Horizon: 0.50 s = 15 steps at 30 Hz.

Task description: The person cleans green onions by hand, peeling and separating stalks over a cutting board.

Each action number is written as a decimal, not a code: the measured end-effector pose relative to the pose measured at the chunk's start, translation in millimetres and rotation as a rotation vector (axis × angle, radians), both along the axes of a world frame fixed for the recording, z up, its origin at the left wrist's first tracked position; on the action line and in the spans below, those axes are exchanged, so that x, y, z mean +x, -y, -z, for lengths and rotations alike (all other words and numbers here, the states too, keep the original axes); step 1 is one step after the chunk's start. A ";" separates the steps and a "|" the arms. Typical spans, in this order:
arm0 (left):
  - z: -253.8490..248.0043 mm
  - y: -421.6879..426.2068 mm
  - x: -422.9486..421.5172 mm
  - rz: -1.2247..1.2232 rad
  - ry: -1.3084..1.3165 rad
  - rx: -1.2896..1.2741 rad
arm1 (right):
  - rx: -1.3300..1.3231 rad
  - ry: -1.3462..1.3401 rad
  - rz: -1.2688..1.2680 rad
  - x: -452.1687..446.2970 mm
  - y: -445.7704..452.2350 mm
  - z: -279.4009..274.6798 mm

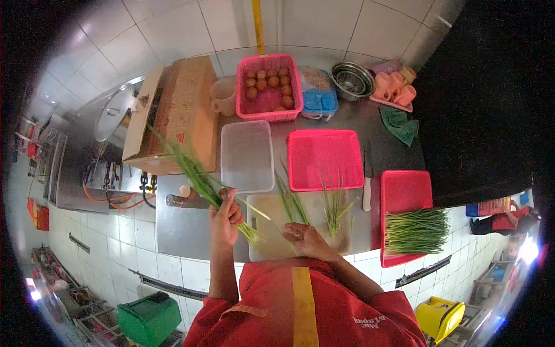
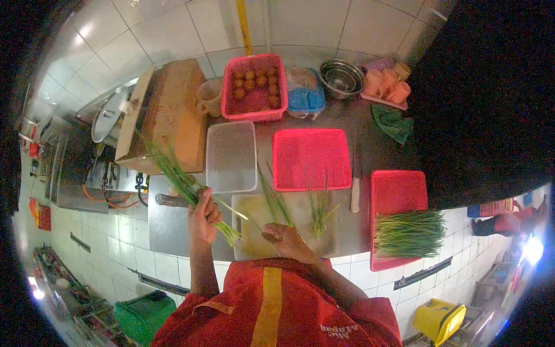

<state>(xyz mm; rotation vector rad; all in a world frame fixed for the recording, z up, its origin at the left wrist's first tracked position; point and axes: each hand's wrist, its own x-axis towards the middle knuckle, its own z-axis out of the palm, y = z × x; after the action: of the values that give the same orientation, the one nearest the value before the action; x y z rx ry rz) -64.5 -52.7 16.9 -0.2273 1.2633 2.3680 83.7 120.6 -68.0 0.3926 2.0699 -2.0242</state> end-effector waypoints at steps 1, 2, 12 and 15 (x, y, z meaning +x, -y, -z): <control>2.8 -0.2 2.0 0.036 0.045 0.020 | 0.181 -0.066 0.038 -3.2 2.1 -17.6; 4.6 -1.1 5.0 0.028 0.046 0.016 | 0.361 -0.134 0.076 -6.8 2.9 -32.7; -1.1 -46.7 35.2 0.297 0.261 0.015 | 0.197 -0.213 0.105 -21.5 -5.4 -102.4; 2.4 -47.2 28.6 0.297 0.284 0.108 | 0.237 -0.261 0.189 -15.5 -0.6 -99.4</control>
<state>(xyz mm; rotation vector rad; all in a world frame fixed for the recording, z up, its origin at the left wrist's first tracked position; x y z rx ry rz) -35.9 -5.5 14.5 -0.3064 0.9606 2.0576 68.2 121.1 31.4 0.3951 2.5322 -2.0299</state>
